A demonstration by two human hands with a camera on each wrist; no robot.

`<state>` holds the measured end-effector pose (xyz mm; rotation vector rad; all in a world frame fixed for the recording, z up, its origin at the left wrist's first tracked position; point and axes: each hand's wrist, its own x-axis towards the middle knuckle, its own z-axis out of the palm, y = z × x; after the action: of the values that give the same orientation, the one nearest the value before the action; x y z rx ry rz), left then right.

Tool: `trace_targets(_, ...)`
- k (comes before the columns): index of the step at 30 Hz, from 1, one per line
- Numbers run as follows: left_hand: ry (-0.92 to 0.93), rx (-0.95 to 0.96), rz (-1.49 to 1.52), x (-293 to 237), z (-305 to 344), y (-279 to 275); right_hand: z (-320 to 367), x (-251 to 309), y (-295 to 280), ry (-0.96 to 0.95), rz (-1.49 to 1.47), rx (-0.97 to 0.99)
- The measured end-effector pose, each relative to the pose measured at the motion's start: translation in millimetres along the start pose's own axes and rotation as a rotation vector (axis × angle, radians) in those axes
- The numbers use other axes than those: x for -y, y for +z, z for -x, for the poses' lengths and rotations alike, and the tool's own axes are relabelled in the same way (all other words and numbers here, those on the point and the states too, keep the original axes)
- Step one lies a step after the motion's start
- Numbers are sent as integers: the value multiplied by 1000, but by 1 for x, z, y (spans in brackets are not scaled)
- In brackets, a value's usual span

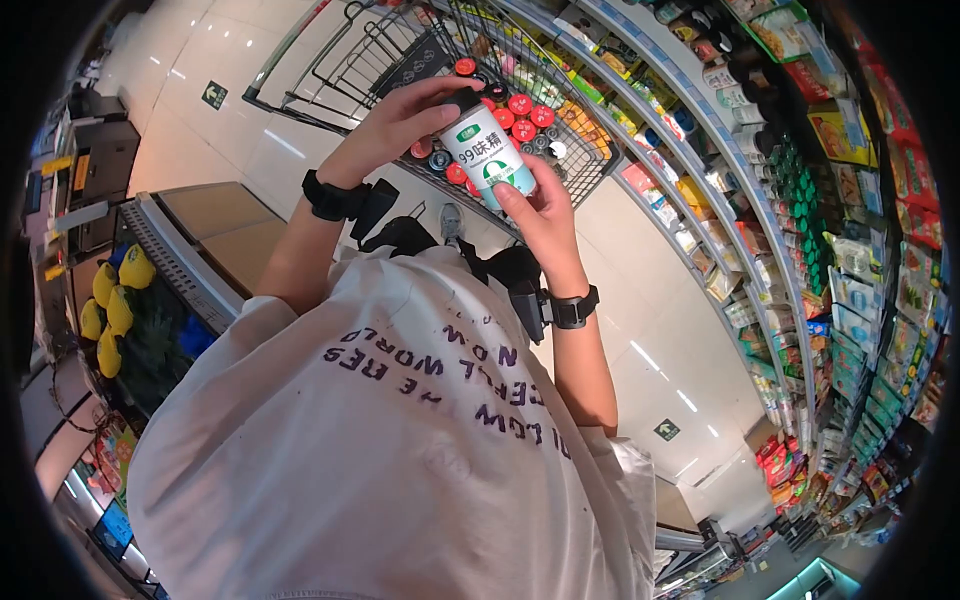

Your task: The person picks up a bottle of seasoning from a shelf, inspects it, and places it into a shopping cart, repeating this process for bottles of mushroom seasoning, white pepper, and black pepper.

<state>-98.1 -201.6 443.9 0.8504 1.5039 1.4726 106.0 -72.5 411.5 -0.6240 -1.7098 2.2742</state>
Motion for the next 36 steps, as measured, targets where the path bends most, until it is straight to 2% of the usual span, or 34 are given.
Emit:
trace_targets(2,-109,75,-42,-5,-11,1,-2,-10,-5,-41,-49,-60)
trace_targets(4,-136,159,-61,-8,-25,7,-5,-22,-12,-6,-83,-76)
trace_targets(5,-148,171,-159,-5,-33,7,-8,-33,-21,71,-82,-69)
trace_targets(6,-152,186,-259,0,-43,7,-12,-42,-25,51,-122,-117)
trace_targets(7,-72,190,-277,17,-53,9,-15,-51,-30,99,-131,-121)
trace_targets(8,-82,254,-307,27,-62,13,-16,-62,-36,151,-143,-126)
trace_targets(10,-1,281,-601,32,-79,28,-17,-89,-51,141,-190,-213)
trace_targets(11,-85,308,-704,19,-86,45,-14,-94,-56,226,-222,-233)
trace_targets(14,78,332,-918,64,-115,66,-14,-133,-72,390,-361,-270)
trace_targets(16,23,375,-878,84,-132,91,-11,-151,-87,441,-444,-274)
trace_targets(17,-59,401,-875,93,-139,103,-10,-155,-94,434,-495,-283)
trace_targets(18,-56,415,-980,107,-146,115,-8,-159,-101,430,-543,-294)
trace_targets(20,-3,446,-1002,145,-162,135,-16,-175,-111,418,-569,-337)
trace_targets(21,-59,461,-1058,159,-171,147,-22,-186,-110,421,-572,-354)
trace_targets(22,-112,471,-1113,174,-179,160,-33,-220,-102,416,-615,-375)
trace_targets(23,-66,492,-1141,194,-186,168,-52,-270,-95,293,-584,-446)
trace_targets(24,-19,488,-1148,223,-192,171,-56,-284,-96,206,-583,-505)
trace_targets(25,-76,476,-1192,238,-198,182,-60,-290,-100,118,-578,-560)
trace_targets(26,-134,462,-1238,252,-203,190,-61,-296,-104,118,-601,-584)
trace_targets(28,-144,486,-1278,275,-212,207,-61,-288,-119,261,-342,-716)
trace_targets(29,-146,479,-1303,286,-218,215,-58,-282,-130,340,-405,-693)
trace_targets(33,-167,640,-1419,319,-232,234,-73,-330,-134,297,-354,-881)
trace_targets(34,-197,633,-1414,328,-229,228,-77,-338,-131,319,-355,-862)
trace_targets(36,-101,666,-1463,345,-230,225,-87,-356,-135,252,-470,-859)
